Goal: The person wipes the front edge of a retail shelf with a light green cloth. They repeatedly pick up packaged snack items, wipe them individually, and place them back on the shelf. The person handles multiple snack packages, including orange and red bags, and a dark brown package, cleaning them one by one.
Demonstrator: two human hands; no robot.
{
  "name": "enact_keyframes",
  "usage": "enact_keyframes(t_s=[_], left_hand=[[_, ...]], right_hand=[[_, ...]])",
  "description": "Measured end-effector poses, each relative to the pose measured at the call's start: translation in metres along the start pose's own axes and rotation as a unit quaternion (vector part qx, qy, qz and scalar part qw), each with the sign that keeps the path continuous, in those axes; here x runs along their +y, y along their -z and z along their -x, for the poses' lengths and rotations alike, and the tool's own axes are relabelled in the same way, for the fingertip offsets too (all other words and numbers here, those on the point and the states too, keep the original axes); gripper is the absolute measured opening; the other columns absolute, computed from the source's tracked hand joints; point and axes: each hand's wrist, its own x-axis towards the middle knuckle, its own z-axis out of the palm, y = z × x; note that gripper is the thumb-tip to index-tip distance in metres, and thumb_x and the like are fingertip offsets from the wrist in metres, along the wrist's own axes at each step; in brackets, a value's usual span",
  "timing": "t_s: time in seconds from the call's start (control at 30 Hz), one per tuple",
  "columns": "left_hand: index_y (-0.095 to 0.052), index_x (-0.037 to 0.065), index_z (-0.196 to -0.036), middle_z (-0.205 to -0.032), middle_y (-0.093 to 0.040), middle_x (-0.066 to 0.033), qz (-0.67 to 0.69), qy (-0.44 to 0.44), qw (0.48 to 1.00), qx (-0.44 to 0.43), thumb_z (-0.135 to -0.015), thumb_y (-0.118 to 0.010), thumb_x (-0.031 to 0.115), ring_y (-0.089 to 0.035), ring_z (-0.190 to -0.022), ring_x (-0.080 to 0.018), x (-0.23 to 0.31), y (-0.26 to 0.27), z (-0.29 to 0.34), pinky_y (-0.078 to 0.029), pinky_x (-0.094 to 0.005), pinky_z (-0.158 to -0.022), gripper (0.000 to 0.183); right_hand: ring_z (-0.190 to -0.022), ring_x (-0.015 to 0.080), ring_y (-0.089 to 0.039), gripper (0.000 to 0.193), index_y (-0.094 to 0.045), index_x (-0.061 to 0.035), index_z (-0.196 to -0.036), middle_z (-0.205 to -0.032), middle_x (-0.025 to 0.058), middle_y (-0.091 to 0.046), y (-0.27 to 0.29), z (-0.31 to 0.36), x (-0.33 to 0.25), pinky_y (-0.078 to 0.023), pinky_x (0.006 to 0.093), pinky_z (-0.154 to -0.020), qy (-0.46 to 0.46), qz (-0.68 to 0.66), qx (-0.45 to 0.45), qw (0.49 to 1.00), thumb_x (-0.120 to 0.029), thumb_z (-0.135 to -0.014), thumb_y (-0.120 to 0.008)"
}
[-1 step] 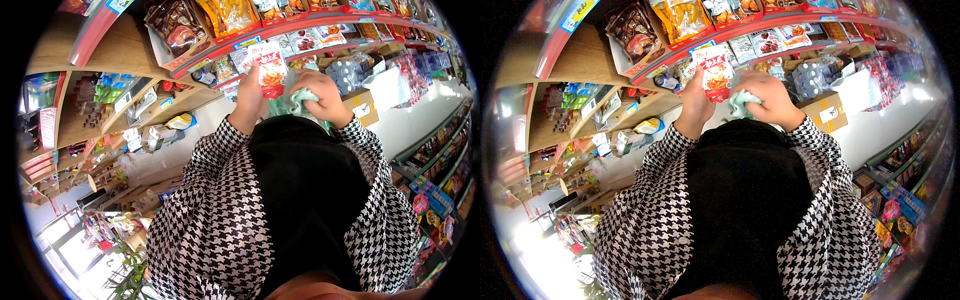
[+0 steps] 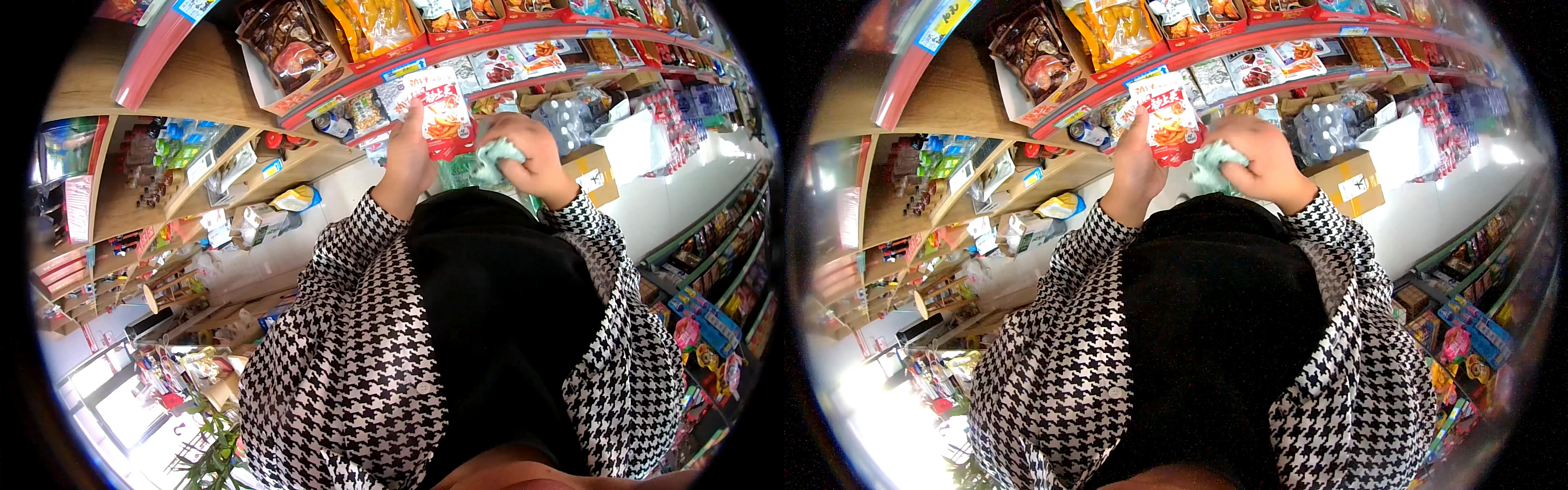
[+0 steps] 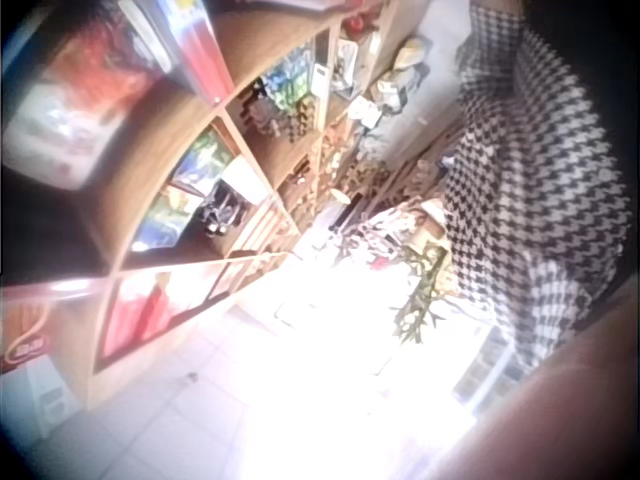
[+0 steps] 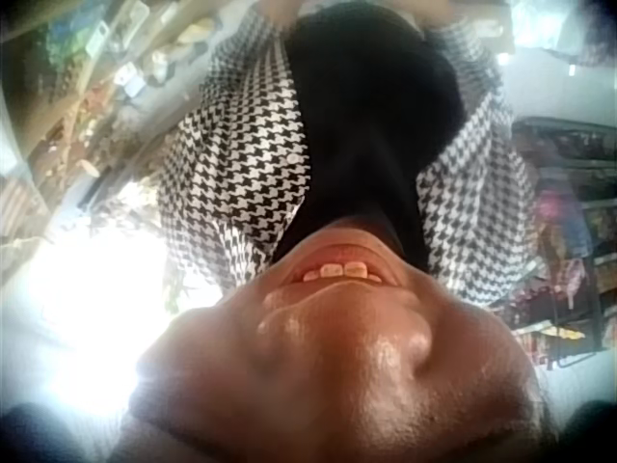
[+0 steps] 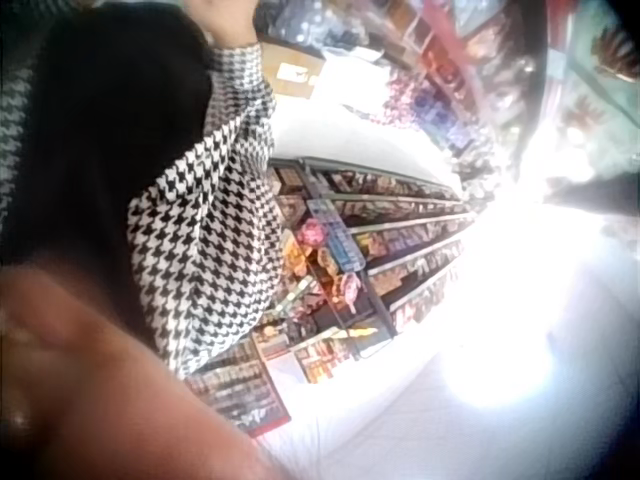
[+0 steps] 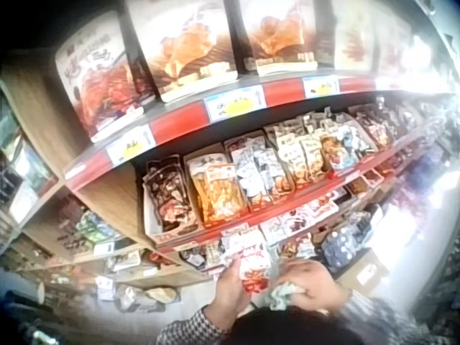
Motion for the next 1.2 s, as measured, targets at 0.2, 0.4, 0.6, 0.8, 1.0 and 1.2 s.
enact_keyframes(t_s=[0.2,0.4,0.6,0.8,1.0,1.2], left_hand=[[-0.048,-0.003,-0.127,-0.118,-0.061,-0.0147,0.004,-0.048,0.998,0.036,-0.102,-0.048,0.026,-0.064,-0.104,-0.0254,0.001,-0.002,0.001,-0.054,-0.0404,-0.088,0.039],[-0.053,-0.001,-0.124,-0.116,-0.064,-0.012,-0.057,-0.084,0.995,0.016,-0.098,-0.057,0.019,-0.066,-0.098,-0.0201,-0.005,-0.011,0.004,-0.056,-0.0351,-0.084,0.034],[-0.052,-0.001,-0.125,-0.116,-0.063,-0.0102,-0.086,-0.083,0.993,0.003,-0.097,-0.058,0.019,-0.064,-0.1,-0.018,-0.007,-0.016,0.008,-0.055,-0.0342,-0.085,0.035],[-0.053,0.0,-0.124,-0.118,-0.062,-0.0105,-0.047,-0.064,0.996,0.04,-0.099,-0.055,0.023,-0.064,-0.102,-0.0193,0.004,-0.006,0.007,-0.054,-0.0348,-0.087,0.035],[-0.054,0.0,-0.122,-0.118,-0.062,-0.0121,-0.009,-0.053,0.998,0.02,-0.098,-0.056,0.022,-0.064,-0.105,-0.022,0.009,-0.004,0.008,-0.055,-0.0373,-0.088,0.033],[-0.052,0.0,-0.125,-0.119,-0.062,-0.0127,0.021,-0.034,0.999,-0.011,-0.098,-0.056,0.022,-0.063,-0.107,-0.0241,0.002,-0.01,0.006,-0.054,-0.04,-0.092,0.035]], right_hand=[[-0.073,0.0353,-0.061,0.045,-0.064,-0.0007,-0.096,-0.078,0.019,-0.062,0.007,0.002,0.015,-0.048,0.0402,-0.067,-0.165,0.096,0.046,0.981,-0.046,-0.09,-0.061],[-0.07,0.0309,-0.06,0.045,-0.064,0.0009,-0.091,-0.076,0.0184,-0.061,-0.009,-0.003,0.022,-0.048,0.037,-0.066,-0.23,0.052,0.051,0.971,-0.044,-0.084,-0.07],[-0.075,0.0129,-0.063,0.029,-0.066,0.0014,-0.099,-0.085,0.0095,-0.069,-0.025,-0.005,0.021,-0.05,0.0298,-0.07,-0.255,-0.127,0.151,0.947,-0.024,-0.086,-0.073],[-0.081,0.0091,-0.063,0.024,-0.064,0.0015,-0.109,-0.095,0.0047,-0.069,0.002,0.0,0.036,-0.051,0.0242,-0.073,-0.319,-0.357,0.236,0.846,-0.012,-0.09,-0.067],[-0.08,0.0067,-0.06,0.026,-0.066,0.002,-0.106,-0.092,0.0027,-0.069,0.015,0.003,0.039,-0.049,0.0236,-0.073,-0.33,-0.17,0.19,0.909,-0.016,-0.088,-0.071],[-0.086,0.0083,-0.06,0.03,-0.064,0.0027,-0.11,-0.098,0.0047,-0.069,-0.015,-0.008,0.023,-0.049,0.025,-0.079,-0.309,-0.25,0.129,0.909,-0.017,-0.089,-0.071]])
